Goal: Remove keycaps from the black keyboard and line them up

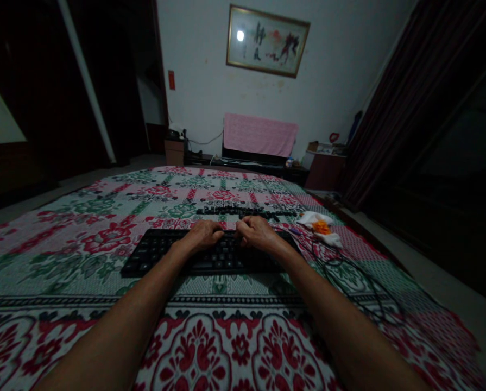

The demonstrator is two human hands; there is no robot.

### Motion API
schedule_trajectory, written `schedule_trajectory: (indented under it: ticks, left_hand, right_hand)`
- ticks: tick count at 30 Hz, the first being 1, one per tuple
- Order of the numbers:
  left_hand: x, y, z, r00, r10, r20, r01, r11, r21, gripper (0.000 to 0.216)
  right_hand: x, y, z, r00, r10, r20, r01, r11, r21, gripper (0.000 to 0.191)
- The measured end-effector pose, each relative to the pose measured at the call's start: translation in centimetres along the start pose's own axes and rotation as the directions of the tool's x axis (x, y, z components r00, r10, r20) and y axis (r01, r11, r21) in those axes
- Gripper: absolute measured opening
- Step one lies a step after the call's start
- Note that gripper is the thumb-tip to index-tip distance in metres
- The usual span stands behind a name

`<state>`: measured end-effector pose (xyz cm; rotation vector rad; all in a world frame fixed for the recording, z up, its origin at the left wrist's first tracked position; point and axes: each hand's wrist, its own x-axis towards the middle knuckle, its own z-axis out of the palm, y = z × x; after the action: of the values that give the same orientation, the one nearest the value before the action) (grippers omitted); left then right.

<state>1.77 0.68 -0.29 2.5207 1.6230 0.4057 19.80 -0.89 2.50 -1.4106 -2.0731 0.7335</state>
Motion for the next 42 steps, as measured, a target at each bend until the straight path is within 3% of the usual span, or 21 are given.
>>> schedule_trajectory:
  ticks: [7, 11, 15, 20, 25, 30, 35, 39, 42]
  left_hand:
    - [0.1, -0.2, 0.3, 1.000, -0.014, -0.009, 0.014, 1.000, -0.024, 0.034]
    - [0.1, -0.1, 0.4, 0.999, -0.036, -0.019, 0.036, 0.999, -0.001, 0.033]
    - [0.1, -0.1, 0.4, 0.999, -0.038, -0.015, 0.038, 0.999, -0.005, 0.033]
    - [0.2, -0.2, 0.5, 1.000, -0.028, -0.009, 0.028, 0.999, -0.020, 0.033]
    - [0.2, -0.3, 0.7, 0.999, -0.024, -0.036, 0.022, 0.999, -0.042, 0.035]
    - [0.1, 1.1, 0.5, 0.973, 0.127, -0.193, -0.160, 0.974, -0.163, 0.043]
    - [0.1, 2.6, 0.3, 0.961, 0.187, -0.205, -0.239, 0.933, -0.268, 0.030]
    - [0.2, 2.9, 0.5, 0.963, 0.151, -0.222, -0.184, 0.974, -0.135, 0.026]
    - [0.2, 2.7, 0.4, 0.977, 0.099, -0.188, -0.090, 0.995, 0.052, 0.024]
  right_hand:
    - [0.3, 0.7, 0.5, 0.989, 0.076, -0.124, -0.053, 0.982, 0.180, 0.021]
    - [0.7, 1.7, 1.2, 0.970, 0.049, -0.239, 0.003, 0.977, 0.214, 0.025]
    - [1.1, 2.1, 0.7, 0.974, 0.038, -0.224, 0.018, 0.970, 0.243, 0.028]
    - [1.8, 3.2, -1.2, 0.943, 0.177, -0.282, -0.059, 0.922, 0.382, 0.032]
    - [1.8, 3.5, -1.3, 0.954, 0.150, -0.258, -0.040, 0.921, 0.388, 0.026]
    - [1.3, 1.9, -0.9, 0.966, 0.095, -0.239, 0.011, 0.914, 0.405, 0.028]
    - [1.0, 1.4, -0.4, 0.968, 0.128, -0.218, 0.001, 0.860, 0.511, 0.026]
    - [0.9, 0.9, -0.1, 0.970, 0.102, -0.219, 0.028, 0.854, 0.519, 0.028]
    - [0.9, 0.6, -0.6, 0.934, 0.053, -0.354, 0.124, 0.880, 0.458, 0.034]
